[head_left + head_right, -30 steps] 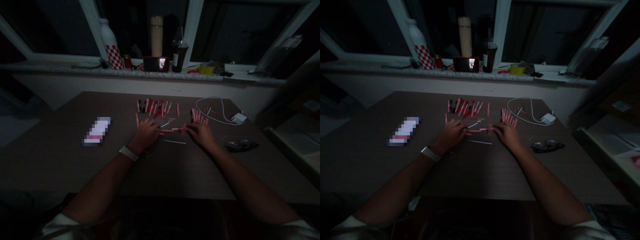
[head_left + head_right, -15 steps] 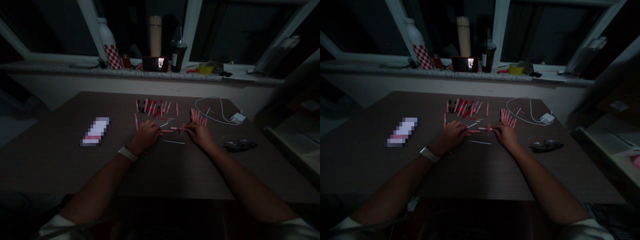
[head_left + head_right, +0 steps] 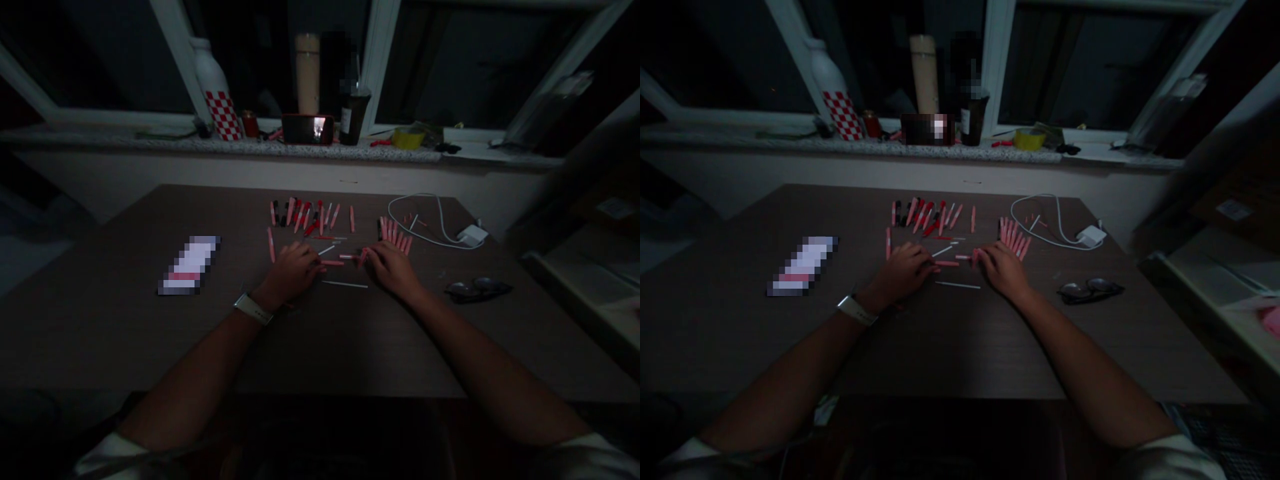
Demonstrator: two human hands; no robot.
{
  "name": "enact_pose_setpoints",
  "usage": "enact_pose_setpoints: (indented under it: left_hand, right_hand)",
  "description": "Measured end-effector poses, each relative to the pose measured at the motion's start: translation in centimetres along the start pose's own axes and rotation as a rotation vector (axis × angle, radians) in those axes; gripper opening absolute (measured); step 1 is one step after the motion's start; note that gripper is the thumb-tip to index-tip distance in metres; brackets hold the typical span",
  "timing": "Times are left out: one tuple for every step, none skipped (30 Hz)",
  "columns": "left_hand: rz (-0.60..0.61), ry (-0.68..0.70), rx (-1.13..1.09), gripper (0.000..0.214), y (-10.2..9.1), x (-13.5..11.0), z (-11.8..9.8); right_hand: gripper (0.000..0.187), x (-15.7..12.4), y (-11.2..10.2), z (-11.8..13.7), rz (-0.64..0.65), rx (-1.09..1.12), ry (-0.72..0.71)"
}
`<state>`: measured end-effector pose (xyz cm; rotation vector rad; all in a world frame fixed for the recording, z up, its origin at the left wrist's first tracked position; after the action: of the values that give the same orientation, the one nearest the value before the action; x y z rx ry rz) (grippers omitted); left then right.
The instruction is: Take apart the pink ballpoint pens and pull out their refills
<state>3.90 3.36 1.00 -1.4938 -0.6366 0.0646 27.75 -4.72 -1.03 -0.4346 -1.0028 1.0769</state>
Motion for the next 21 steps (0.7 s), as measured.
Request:
enact_pose_setpoints:
  left_hand:
    - [0.006,0.004,0.001,0.023,0.02,0.02,-0.01]
    - [0.014,0.010,-0.001,0.023,0.05,0.03,-0.03]
    - [0.021,0.019,-0.005,0.024,0.09,0.03,-0.04]
    - [0.027,0.027,-0.011,0.024,0.14,0.04,-0.05]
    - [0.030,0.034,-0.016,0.024,0.20,0.03,-0.04]
    - [0.032,0.040,-0.020,0.024,0.26,0.03,-0.01]
    - [0.034,0.044,-0.023,0.024,0.32,0.02,0.02]
    - [0.036,0.047,-0.024,0.023,0.38,0.00,0.05]
    - [0.035,0.049,-0.023,0.023,0.43,0.00,0.08]
    - [0.035,0.052,-0.022,0.024,0.47,-0.01,0.10]
    - [0.035,0.055,-0.019,0.024,0.49,-0.01,0.09]
    - [0.035,0.056,-0.015,0.024,0.50,0.00,0.08]
    - [0.037,0.056,-0.010,0.025,0.49,0.01,0.05]
    - [0.040,0.055,-0.003,0.026,0.48,0.04,0.01]
    - [0.042,0.053,0.005,0.027,0.46,0.06,-0.03]
    - [0.040,0.048,0.013,0.028,0.43,0.10,-0.07]
    - [0.034,0.041,0.020,0.029,0.38,0.13,-0.09]
    - [0.024,0.031,0.024,0.030,0.33,0.16,-0.10]
    - [0.012,0.020,0.022,0.030,0.27,0.20,-0.10]
    - [0.000,0.006,0.017,0.030,0.22,0.23,-0.08]
    - [-0.010,-0.010,0.012,0.030,0.17,0.25,-0.05]
  right_hand:
    - [0.036,-0.01,0.05,-0.04,0.006,0.002,-0.007]
    - [0.037,-0.02,0.06,-0.11,0.006,0.005,-0.011]
    - [0.038,-0.01,0.06,-0.19,0.000,0.010,-0.012]
    - [0.038,0.00,0.03,-0.28,-0.009,0.015,-0.011]
    - [0.038,0.02,0.01,-0.36,-0.018,0.019,-0.009]
    - [0.038,0.04,-0.01,-0.41,-0.025,0.023,-0.006]
    - [0.038,0.05,-0.02,-0.44,-0.029,0.025,-0.001]
    - [0.038,0.06,-0.03,-0.44,-0.029,0.023,0.006]
    - [0.038,0.06,-0.05,-0.42,-0.029,0.020,0.015]
    - [0.038,0.06,-0.08,-0.39,-0.029,0.018,0.025]
    - [0.038,0.05,-0.11,-0.34,-0.026,0.017,0.034]
    - [0.038,0.05,-0.16,-0.28,-0.024,0.019,0.041]
    - [0.038,0.04,-0.21,-0.22,-0.023,0.023,0.047]
    - [0.038,0.04,-0.26,-0.18,-0.023,0.029,0.051]
    - [0.038,0.03,-0.30,-0.14,-0.026,0.034,0.054]
    - [0.039,0.03,-0.34,-0.13,-0.033,0.040,0.057]
    - [0.040,0.03,-0.38,-0.13,-0.045,0.046,0.060]
    - [0.041,0.02,-0.40,-0.14,-0.059,0.053,0.064]
    - [0.042,0.00,-0.40,-0.14,-0.073,0.059,0.068]
    - [0.042,-0.03,-0.39,-0.14,-0.086,0.067,0.071]
    - [0.043,-0.08,-0.35,-0.13,-0.095,0.078,0.073]
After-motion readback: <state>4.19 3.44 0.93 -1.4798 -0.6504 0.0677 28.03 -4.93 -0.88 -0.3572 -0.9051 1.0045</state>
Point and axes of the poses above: each hand's wrist, its own x-axis towards the middle knuckle, its own y-axis out of the palm, z = x × y, the point moved 3 cm from there along x, towards the middle knuckle, and after that the axes turned 6 degrees about y, right-handed, at the moved point
